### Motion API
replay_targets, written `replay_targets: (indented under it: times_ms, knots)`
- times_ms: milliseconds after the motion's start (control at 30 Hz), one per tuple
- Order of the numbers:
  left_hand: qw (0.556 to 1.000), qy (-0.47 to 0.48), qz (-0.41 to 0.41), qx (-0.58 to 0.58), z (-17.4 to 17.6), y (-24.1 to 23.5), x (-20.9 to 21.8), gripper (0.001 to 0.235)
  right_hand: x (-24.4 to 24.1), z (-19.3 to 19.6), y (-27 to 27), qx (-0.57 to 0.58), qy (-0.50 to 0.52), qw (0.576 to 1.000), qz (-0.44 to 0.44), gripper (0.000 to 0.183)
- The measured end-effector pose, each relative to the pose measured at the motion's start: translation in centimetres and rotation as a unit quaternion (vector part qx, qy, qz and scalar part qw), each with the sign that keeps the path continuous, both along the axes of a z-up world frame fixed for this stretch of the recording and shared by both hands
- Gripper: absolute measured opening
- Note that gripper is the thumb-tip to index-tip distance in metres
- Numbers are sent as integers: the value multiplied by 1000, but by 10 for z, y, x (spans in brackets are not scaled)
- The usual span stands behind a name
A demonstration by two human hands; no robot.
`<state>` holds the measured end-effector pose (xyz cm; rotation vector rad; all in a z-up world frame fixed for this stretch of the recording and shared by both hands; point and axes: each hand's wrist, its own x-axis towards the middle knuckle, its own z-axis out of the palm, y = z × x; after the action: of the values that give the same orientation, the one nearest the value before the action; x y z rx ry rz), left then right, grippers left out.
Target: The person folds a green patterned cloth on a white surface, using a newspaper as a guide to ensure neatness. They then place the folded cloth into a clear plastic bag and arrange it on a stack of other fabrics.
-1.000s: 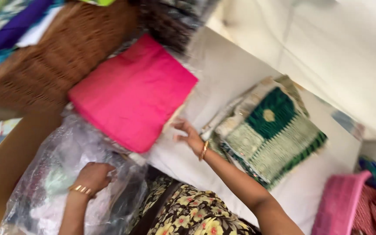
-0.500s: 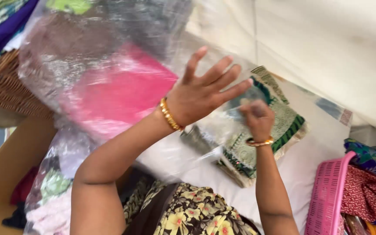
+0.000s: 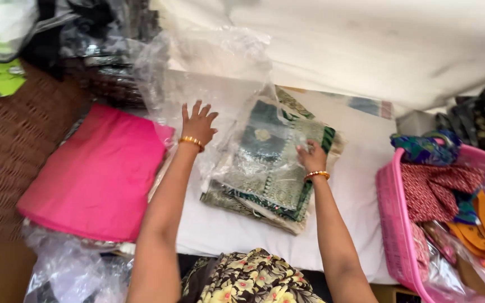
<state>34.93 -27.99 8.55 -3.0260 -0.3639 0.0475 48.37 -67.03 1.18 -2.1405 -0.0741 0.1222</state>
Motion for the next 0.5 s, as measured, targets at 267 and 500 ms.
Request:
replay_targets:
  times_ms: [267,500]
  knots:
    - [872,-306,-286,-254,-41,-151,-159,25,-43,-55,-146,99,-66,988,-97,56]
    - [943,-213,-59,-249,-161,-123,-203,15,-103,-101,-137,196,298,926,-126,97]
